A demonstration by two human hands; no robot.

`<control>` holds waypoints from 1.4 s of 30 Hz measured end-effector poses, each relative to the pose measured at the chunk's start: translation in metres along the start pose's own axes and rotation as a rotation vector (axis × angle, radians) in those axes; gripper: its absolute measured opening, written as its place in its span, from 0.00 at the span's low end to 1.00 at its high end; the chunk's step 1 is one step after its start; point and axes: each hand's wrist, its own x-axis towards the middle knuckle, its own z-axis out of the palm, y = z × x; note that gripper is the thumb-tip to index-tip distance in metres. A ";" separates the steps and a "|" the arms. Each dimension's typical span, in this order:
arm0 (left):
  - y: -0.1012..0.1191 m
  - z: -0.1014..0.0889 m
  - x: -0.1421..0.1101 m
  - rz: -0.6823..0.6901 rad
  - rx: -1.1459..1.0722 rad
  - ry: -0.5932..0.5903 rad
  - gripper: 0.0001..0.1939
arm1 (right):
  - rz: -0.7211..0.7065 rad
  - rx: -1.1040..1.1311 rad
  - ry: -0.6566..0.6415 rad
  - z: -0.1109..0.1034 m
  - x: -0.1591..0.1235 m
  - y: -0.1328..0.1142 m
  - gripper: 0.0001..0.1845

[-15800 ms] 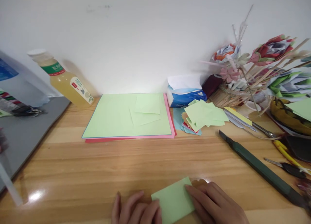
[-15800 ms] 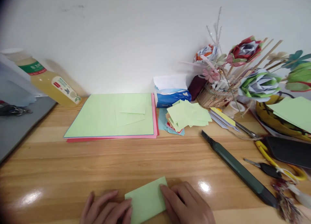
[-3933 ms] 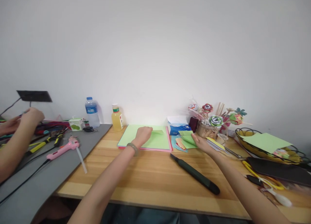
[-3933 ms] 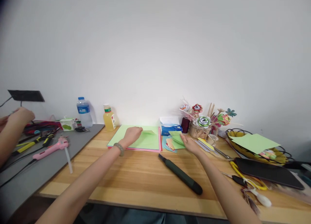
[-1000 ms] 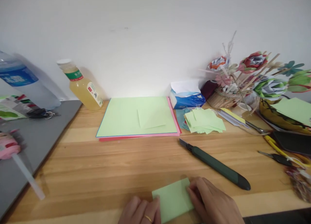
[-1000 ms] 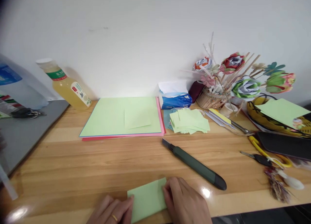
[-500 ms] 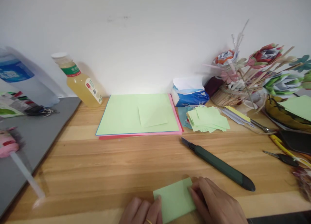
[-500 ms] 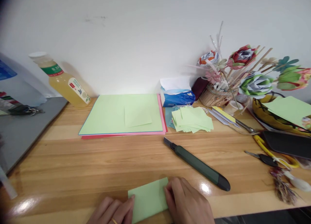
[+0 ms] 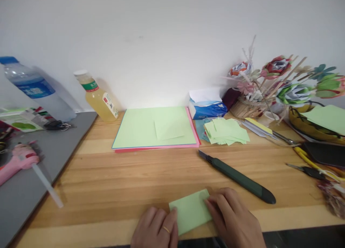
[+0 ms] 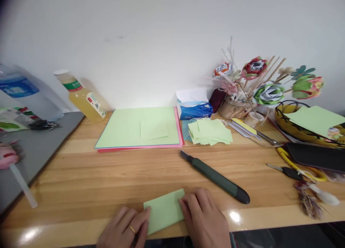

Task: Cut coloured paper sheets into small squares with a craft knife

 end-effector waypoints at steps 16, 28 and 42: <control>0.009 -0.002 0.004 -0.043 -0.024 0.046 0.12 | -0.480 -0.098 0.056 0.007 -0.021 -0.030 0.20; 0.034 -0.005 0.005 0.079 0.130 0.118 0.12 | -0.400 -0.188 0.069 0.003 -0.038 -0.001 0.23; 0.031 0.003 -0.025 0.247 0.286 0.081 0.21 | -0.322 -0.118 0.070 -0.002 -0.039 -0.004 0.24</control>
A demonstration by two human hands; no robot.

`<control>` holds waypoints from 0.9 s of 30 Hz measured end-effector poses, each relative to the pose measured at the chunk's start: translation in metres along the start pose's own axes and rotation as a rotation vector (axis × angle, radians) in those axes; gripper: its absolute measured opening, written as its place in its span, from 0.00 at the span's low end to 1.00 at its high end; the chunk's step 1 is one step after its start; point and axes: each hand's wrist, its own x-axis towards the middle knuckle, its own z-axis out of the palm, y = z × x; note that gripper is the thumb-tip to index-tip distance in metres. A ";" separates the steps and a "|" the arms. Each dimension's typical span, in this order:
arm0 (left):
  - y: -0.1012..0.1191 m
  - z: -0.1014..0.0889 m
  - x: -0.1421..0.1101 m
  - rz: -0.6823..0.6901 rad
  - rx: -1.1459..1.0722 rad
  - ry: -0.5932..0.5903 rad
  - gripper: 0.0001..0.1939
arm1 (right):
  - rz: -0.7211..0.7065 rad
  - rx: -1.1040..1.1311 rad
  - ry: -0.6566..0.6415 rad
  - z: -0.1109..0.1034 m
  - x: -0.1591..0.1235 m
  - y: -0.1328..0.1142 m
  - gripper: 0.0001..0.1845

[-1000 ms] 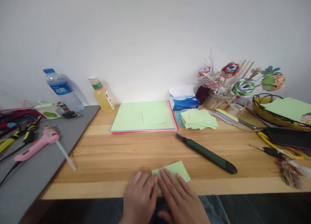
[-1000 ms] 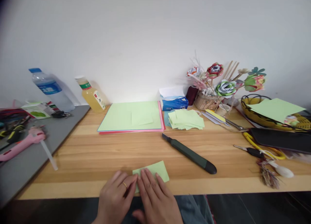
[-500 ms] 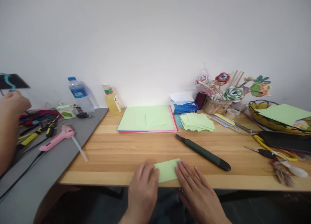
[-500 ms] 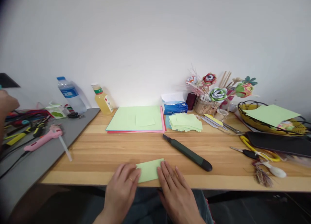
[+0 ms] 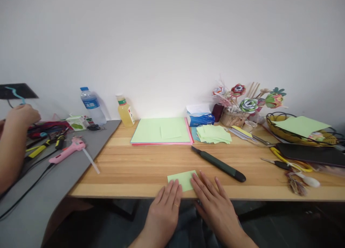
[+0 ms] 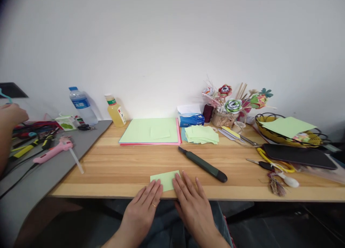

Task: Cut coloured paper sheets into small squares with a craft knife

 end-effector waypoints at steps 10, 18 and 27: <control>-0.023 -0.004 -0.012 0.092 -0.038 -0.020 0.22 | -0.121 -0.102 -0.079 -0.001 -0.011 0.023 0.27; -0.030 -0.004 -0.016 0.109 -0.110 0.048 0.19 | -0.123 -0.138 -0.063 0.002 -0.014 0.025 0.27; -0.032 -0.006 -0.014 0.123 -0.145 0.109 0.16 | -0.113 -0.055 -0.087 -0.006 -0.013 0.033 0.29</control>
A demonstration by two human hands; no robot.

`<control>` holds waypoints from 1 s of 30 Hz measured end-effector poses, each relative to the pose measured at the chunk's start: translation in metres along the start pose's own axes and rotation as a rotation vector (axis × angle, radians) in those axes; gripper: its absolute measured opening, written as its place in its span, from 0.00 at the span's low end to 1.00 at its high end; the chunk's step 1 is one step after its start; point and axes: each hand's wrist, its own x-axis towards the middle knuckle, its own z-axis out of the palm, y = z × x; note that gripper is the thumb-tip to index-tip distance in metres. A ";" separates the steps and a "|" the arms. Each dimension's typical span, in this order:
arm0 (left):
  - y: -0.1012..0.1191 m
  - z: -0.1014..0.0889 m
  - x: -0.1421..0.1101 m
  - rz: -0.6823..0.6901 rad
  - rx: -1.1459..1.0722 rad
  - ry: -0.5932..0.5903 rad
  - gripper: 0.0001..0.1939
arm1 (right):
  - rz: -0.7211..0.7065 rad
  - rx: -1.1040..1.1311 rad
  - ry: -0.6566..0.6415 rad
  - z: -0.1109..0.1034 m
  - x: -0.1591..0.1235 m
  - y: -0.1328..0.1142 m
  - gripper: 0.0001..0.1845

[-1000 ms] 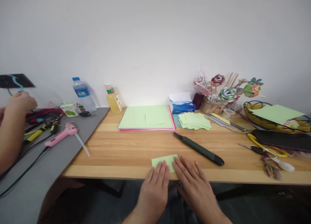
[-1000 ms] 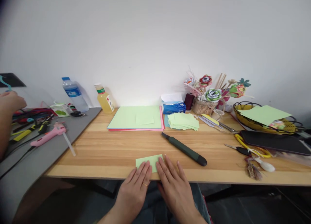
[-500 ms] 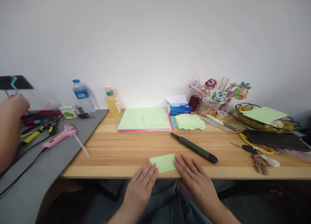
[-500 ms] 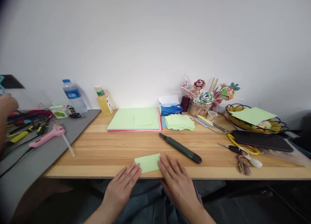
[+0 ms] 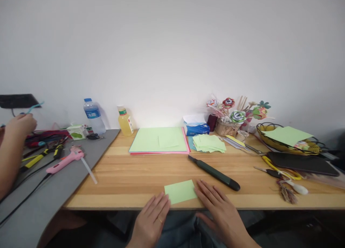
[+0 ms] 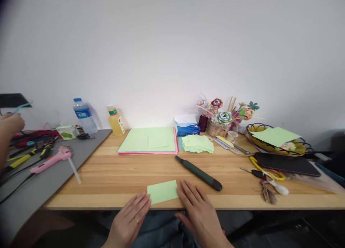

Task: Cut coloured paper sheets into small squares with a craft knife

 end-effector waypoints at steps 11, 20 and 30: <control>0.009 0.003 0.014 -0.043 0.040 0.043 0.10 | 0.397 0.006 0.009 0.020 0.008 0.060 0.28; 0.015 0.018 0.029 -0.142 0.077 -0.276 0.22 | 0.390 0.058 -0.092 0.023 0.019 0.067 0.15; -0.023 -0.004 0.060 -0.386 -0.376 -0.657 0.16 | 0.165 0.317 -0.136 -0.030 -0.012 0.032 0.24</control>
